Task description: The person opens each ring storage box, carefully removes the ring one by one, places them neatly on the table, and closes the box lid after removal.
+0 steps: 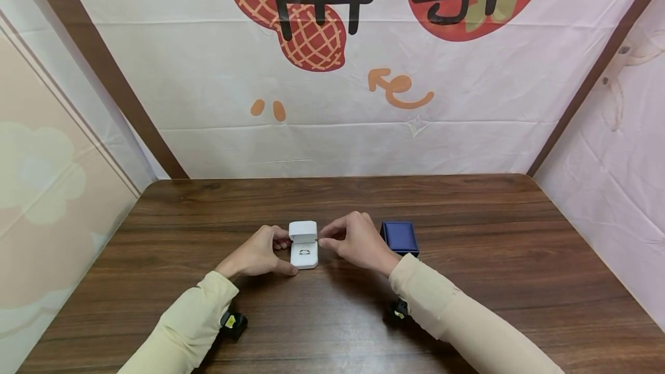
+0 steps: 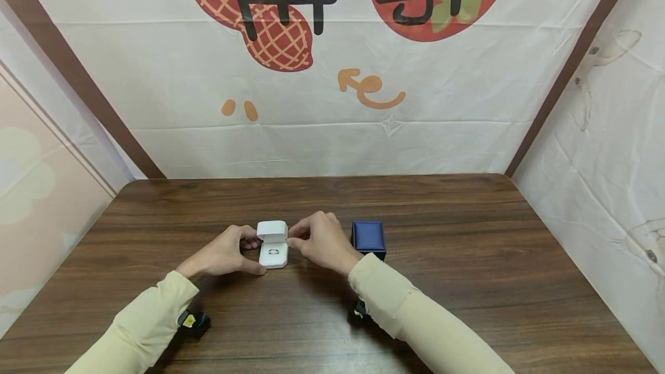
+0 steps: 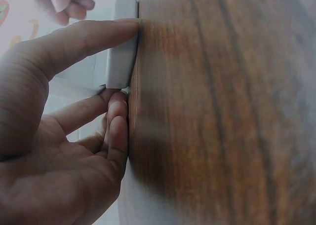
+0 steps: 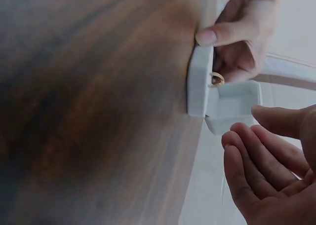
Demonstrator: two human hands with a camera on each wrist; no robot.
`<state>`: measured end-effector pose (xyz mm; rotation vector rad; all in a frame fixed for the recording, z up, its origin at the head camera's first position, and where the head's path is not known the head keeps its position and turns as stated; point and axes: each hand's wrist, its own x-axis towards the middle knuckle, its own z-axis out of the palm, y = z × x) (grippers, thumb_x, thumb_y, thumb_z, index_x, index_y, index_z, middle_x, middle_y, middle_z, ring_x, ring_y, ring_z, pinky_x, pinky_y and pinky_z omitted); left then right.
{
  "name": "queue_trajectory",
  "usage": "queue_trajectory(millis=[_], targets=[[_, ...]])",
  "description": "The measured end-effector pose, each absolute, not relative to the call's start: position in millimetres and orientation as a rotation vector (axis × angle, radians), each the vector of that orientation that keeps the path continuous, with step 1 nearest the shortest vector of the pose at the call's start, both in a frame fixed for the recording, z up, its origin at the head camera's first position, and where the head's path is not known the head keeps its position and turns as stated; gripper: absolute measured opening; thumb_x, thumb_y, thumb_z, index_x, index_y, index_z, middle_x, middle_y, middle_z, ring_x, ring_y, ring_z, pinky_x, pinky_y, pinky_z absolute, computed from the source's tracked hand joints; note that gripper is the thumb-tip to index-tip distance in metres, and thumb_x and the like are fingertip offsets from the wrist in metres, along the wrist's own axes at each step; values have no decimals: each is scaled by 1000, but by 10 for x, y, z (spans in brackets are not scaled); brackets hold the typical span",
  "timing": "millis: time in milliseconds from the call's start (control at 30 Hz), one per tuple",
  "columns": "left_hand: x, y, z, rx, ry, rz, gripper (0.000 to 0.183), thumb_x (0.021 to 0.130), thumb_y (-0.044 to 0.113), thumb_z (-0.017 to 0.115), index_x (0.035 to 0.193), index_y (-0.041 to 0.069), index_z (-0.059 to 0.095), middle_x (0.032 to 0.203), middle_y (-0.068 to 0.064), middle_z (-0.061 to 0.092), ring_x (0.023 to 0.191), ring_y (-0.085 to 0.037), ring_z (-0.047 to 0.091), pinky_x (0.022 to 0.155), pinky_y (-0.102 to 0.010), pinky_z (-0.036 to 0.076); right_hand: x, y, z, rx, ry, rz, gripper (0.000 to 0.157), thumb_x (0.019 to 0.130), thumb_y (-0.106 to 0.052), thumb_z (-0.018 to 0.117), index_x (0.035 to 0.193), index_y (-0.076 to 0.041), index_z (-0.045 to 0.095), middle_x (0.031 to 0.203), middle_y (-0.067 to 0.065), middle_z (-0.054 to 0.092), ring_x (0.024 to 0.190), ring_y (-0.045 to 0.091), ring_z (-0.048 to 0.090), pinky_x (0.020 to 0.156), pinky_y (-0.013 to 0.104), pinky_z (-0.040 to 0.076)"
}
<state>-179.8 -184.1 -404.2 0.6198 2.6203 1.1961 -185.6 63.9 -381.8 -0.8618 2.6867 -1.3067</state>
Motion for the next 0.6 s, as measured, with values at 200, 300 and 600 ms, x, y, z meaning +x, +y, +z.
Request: queue_trajectory(millis=[200,300,600], targets=[[-1796,-1841,-4043,616,2623,1195,47,65,13,94,102,-4,70,95,-9,63,88,-22,56,80,-35,48,-1810,563,-3867,-880,2685,-1240,9,87,-16,82,94,-11,83,89,-3,77,78,3,67,67,23,53],[-1795,-1842,-4044,618,2622,1196,47,66,13,94,102,-4,70,95,-9,63,89,-22,56,80,-35,48,-1808,509,-3896,-899,2703,-1207,7,86,-16,83,92,-13,84,86,-4,77,79,2,66,68,22,52],[-1799,-1845,-4052,627,2623,1188,46,66,15,94,101,-3,70,95,-8,63,88,-21,56,80,-36,48,-1807,373,-3946,-933,2771,-1131,4,84,-14,85,87,-12,84,83,-2,77,76,3,65,65,22,51]])
